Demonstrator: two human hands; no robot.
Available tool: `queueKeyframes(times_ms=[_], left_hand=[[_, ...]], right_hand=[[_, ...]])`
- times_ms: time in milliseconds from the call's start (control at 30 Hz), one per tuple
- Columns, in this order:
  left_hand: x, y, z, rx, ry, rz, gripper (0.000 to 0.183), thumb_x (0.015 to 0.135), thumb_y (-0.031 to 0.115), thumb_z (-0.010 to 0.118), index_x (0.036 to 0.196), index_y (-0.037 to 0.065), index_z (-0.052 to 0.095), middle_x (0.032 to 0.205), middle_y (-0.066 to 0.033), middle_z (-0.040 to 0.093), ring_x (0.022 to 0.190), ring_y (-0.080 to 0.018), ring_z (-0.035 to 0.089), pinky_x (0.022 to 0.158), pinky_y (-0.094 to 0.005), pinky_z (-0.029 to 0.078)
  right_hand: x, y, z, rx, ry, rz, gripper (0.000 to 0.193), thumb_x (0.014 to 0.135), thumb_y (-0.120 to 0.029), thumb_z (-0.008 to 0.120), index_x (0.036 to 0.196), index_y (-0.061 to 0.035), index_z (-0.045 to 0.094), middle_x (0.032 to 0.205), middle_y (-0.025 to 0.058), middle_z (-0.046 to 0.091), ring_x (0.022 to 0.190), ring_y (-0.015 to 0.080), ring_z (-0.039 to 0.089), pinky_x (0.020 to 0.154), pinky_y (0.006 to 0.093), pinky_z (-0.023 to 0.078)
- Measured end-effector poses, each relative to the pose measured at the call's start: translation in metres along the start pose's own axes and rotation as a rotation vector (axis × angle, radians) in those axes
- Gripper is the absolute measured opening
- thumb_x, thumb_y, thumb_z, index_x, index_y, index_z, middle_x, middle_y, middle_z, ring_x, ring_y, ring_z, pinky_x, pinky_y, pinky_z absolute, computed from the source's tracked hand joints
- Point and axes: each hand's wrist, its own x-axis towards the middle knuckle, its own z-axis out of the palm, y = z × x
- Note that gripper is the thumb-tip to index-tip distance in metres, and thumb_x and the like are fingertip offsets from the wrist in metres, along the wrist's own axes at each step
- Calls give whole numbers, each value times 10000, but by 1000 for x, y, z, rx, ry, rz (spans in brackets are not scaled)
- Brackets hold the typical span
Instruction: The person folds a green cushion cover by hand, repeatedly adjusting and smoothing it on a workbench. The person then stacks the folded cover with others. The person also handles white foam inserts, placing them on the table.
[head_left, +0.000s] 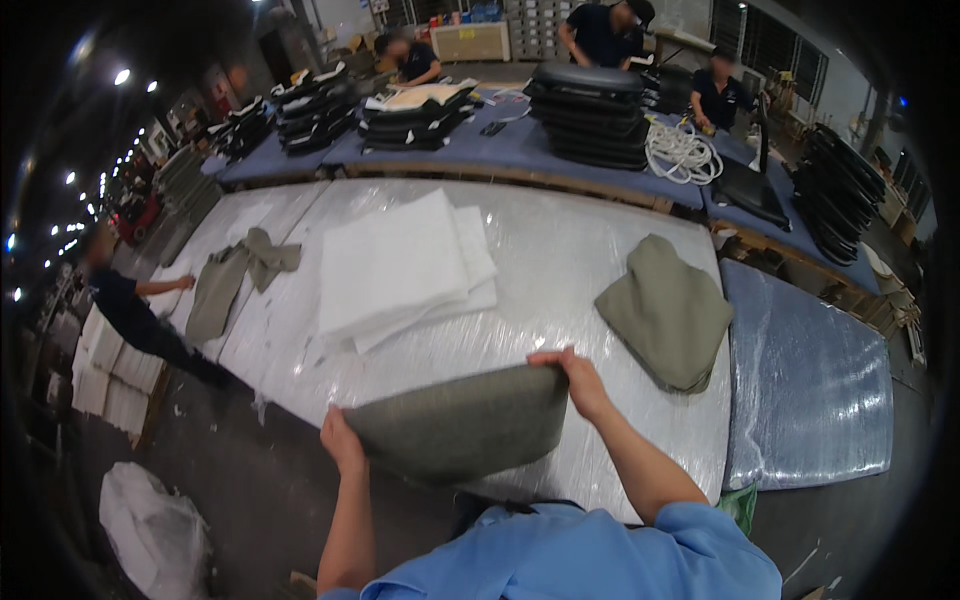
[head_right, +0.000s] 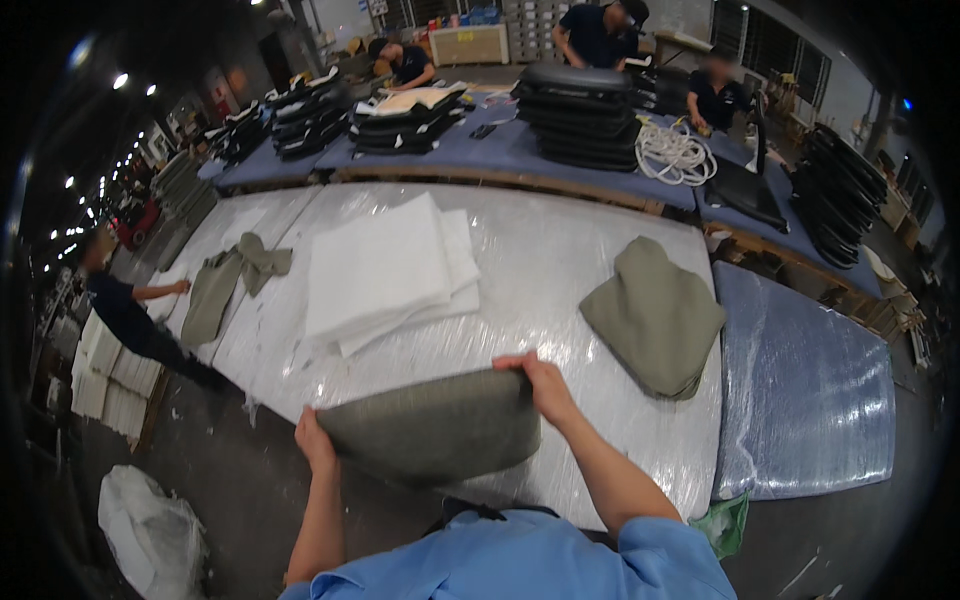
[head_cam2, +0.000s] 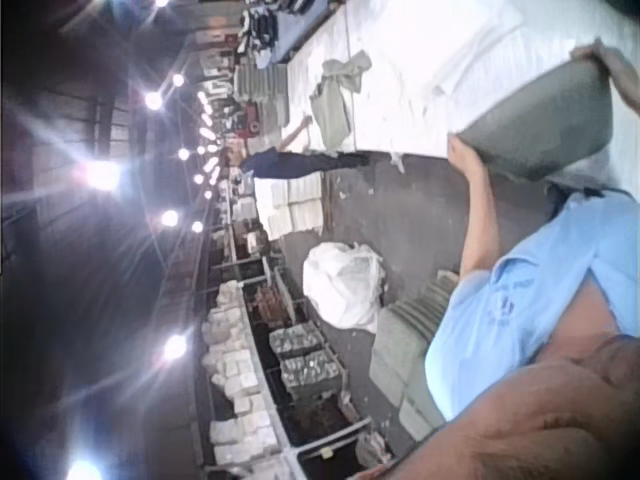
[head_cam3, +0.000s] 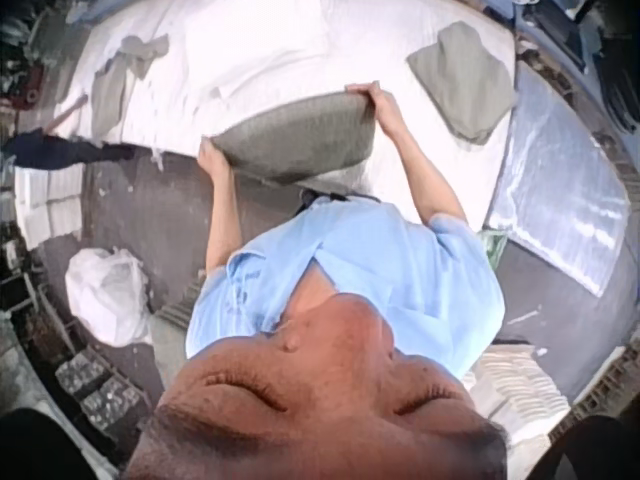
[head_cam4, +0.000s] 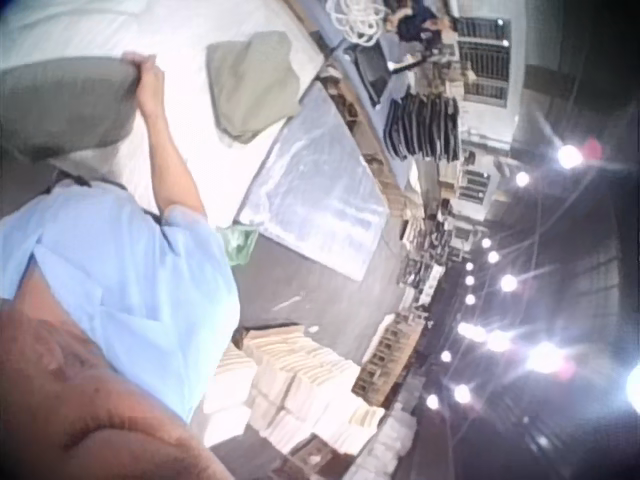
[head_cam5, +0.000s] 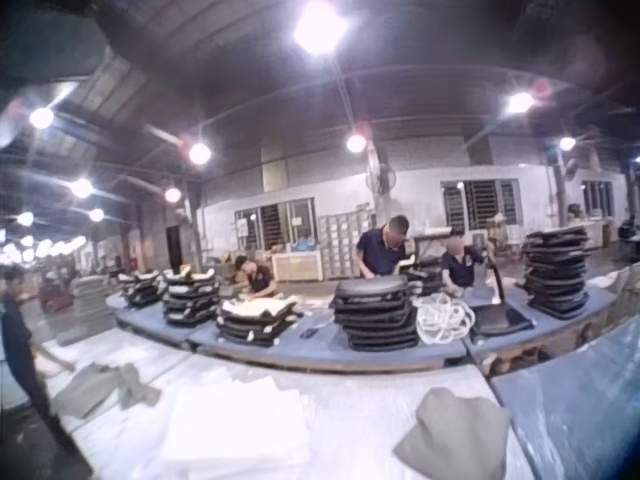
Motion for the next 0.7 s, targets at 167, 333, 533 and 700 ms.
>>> queueKeyframes(times_ms=[167,333,533,700], left_hand=[[-2,2,12,5,107,31,467,1079,327,481,836,-29,661,775,-36,611,754,-132,521,746,-319,437],[-7,0,5,-131,77,2,485,1089,337,459,839,-25,664,796,-50,626,783,-147,546,773,-315,445],[-26,-5,-10,-274,98,-75,473,1093,398,431,1003,-4,664,958,-72,652,903,-184,593,864,-347,478],[-56,-15,-8,-834,84,-518,522,1059,506,453,1226,38,614,1173,-97,664,1089,-278,641,1001,-423,489]], right_hand=[[13,6,7,148,41,66,693,1118,-533,287,1151,-10,741,1090,81,729,1073,185,632,1051,334,426],[5,47,-7,151,78,259,755,1087,-616,303,1155,7,724,1142,93,719,1089,200,631,1049,337,431],[-25,99,3,252,305,434,800,1068,-653,313,1228,36,687,1238,130,694,1170,224,603,1064,342,423],[-47,115,3,401,381,465,710,1067,-612,395,1258,11,678,1286,111,679,1204,220,590,1078,352,422]])
